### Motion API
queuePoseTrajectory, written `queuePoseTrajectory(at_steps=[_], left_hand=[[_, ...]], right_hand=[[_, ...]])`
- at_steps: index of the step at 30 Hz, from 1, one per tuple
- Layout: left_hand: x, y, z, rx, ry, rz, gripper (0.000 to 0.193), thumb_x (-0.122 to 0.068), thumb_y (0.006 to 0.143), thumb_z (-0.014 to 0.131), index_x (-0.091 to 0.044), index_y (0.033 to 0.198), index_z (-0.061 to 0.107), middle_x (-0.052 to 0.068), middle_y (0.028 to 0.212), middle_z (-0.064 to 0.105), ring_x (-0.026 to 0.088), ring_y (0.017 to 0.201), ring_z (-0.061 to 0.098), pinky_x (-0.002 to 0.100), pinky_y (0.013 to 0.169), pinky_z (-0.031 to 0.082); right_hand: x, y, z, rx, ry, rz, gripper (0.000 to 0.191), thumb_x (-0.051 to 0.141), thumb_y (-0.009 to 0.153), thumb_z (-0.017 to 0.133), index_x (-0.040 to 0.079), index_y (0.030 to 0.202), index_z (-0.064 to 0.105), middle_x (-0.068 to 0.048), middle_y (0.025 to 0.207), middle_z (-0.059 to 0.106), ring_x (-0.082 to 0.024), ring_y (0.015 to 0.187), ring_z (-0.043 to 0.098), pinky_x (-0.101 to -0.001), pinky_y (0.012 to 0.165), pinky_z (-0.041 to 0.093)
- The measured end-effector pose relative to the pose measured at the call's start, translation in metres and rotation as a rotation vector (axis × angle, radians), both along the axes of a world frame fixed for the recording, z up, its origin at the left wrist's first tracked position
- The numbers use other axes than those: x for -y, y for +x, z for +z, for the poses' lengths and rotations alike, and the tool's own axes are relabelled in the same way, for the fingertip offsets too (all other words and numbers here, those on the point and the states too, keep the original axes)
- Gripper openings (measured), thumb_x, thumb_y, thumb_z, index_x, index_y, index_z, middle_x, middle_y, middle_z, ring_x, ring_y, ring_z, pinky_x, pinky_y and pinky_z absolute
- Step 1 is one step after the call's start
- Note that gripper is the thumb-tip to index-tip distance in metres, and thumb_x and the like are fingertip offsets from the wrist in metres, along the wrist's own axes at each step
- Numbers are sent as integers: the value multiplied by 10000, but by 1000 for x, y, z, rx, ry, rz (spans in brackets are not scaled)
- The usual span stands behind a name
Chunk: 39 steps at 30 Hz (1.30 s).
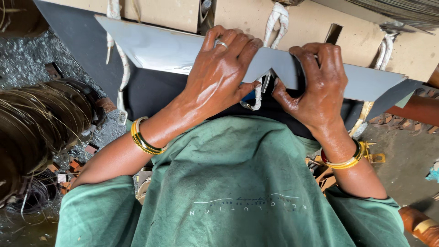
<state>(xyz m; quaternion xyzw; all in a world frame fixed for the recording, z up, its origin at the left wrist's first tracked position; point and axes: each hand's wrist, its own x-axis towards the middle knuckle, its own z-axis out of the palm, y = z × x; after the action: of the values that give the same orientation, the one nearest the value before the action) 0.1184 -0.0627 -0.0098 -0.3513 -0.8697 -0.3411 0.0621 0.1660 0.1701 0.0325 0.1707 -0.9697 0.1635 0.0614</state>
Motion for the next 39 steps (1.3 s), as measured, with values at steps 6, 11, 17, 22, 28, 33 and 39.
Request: queuePoseTrajectory(at_steps=[6,11,17,22,28,33,39], left_hand=[[-4,-1,22,-36,3,-11,665,-319,887,844,37,1372,562,164,1307,582,336,1278,529,487,1113,369],[-13,-3,34,36,-68,-28,602,-343,901,787,4,1346,578,163,1198,571,358,1153,545,504,1019,396],[-19,7,27,-541,-334,-30,463,-436,1043,786,-192,1397,613,27,1124,614,199,969,566,394,886,355],[-29,3,5,-697,-353,-6,339,-208,997,787,-220,1329,718,-5,1057,641,175,942,576,367,868,343],[-32,-7,14,-514,-281,43,275,-117,1002,770,-165,1273,766,12,996,682,207,914,573,400,894,359],[-34,-23,40,-499,-221,231,217,-245,1073,770,-141,1263,785,-2,896,667,204,883,527,404,936,335],[-35,-27,61,-391,-230,267,318,-253,1079,695,-89,1341,771,-8,960,687,193,880,494,352,970,322]], right_hand=[[-7,2,8,-8,-71,32,596,252,887,878,0,1344,589,-161,1230,549,-340,1114,515,-454,961,446],[-21,4,16,3,-142,3,516,254,928,847,11,1310,598,-134,1203,560,-309,1097,511,-438,953,412],[-38,16,2,-331,113,23,320,237,1028,786,136,1303,658,-24,1093,572,-208,1024,564,-424,920,404],[-58,15,1,-294,129,50,287,143,1069,679,117,1354,676,-27,1151,621,-183,1047,582,-370,977,463],[-155,25,49,-145,105,-216,239,94,904,778,29,1132,750,-110,1113,681,-282,1049,634,-434,884,480],[-202,30,42,-142,-238,-606,80,60,1082,662,5,1132,632,-96,1052,647,-235,980,624,-345,857,476],[-190,-2,5,-152,-279,-418,295,-47,1013,710,-43,1250,534,-168,1130,634,-323,1035,613,-461,904,475]])
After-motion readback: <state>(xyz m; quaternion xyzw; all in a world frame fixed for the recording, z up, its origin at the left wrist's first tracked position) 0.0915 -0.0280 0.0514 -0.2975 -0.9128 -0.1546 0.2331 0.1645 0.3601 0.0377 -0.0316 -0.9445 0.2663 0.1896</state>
